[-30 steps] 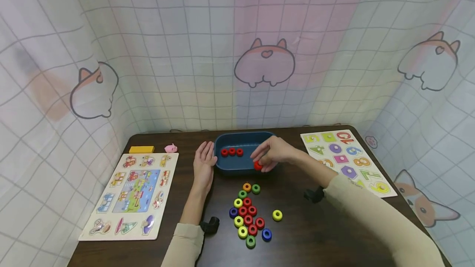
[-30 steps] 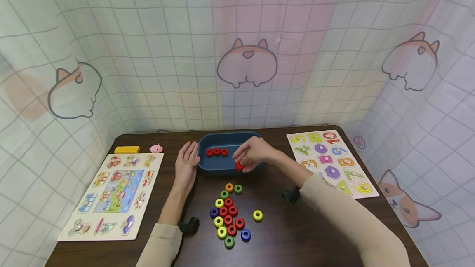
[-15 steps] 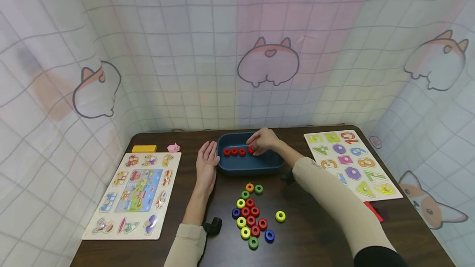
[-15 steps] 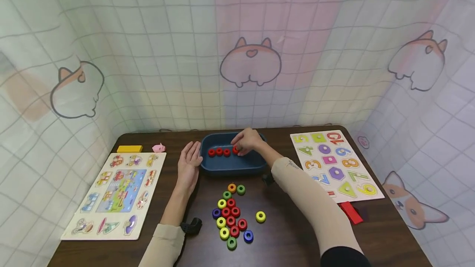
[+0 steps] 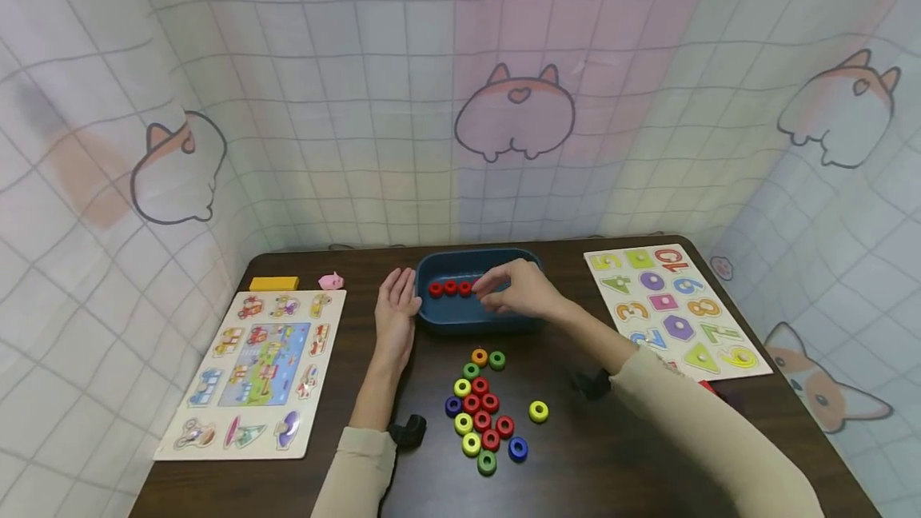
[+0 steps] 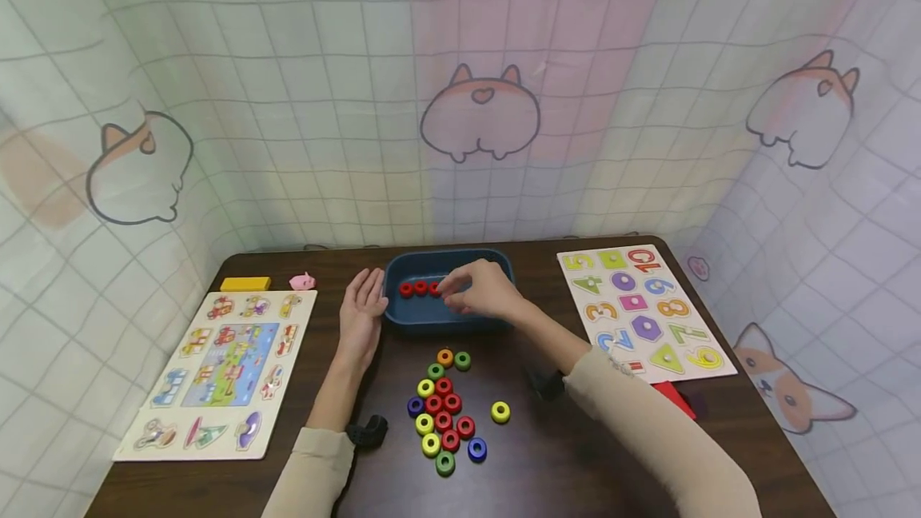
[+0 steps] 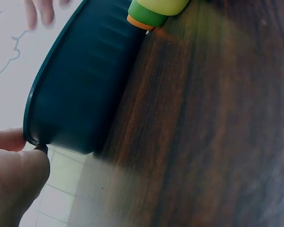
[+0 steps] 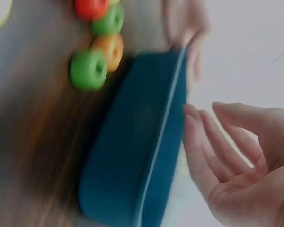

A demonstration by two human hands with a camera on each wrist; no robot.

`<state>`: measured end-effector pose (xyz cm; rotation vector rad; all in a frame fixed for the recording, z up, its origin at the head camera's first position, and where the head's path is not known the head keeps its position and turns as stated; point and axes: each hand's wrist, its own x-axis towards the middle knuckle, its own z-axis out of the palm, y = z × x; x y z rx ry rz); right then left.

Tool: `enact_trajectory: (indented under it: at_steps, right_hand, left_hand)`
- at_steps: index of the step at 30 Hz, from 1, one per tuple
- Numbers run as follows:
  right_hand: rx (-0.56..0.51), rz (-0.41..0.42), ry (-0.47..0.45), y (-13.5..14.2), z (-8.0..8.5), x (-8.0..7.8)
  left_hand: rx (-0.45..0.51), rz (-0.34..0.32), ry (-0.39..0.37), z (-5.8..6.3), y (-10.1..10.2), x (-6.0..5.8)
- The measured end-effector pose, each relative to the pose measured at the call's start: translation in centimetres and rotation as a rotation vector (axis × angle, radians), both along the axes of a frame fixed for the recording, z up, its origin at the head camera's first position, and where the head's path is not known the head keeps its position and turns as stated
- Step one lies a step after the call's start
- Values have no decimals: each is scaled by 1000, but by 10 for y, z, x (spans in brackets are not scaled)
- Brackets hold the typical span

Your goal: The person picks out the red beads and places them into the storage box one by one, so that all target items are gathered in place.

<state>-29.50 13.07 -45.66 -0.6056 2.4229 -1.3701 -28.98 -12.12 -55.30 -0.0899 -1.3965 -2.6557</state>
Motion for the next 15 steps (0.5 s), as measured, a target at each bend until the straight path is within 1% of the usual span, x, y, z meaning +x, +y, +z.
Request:
enact_trajectory:
  at_steps: [3,6,8,11,15]
  right_hand:
    - [13,65,-38,2,8,27]
    - [53,140,-71,6,7,50]
    - [78,193,-89,8,1,63]
    - [104,252,-137,12,-10,80]
    - [133,289,-177,14,-26,94]
  left_hand:
    - [-1,-5,9,2,-2,-1]
    - [-2,-12,11,2,-2,-1]
    - [-4,-19,1,2,-3,-1]
    - [-5,-29,-19,1,-3,0]
    - [-3,-35,-27,0,-2,0]
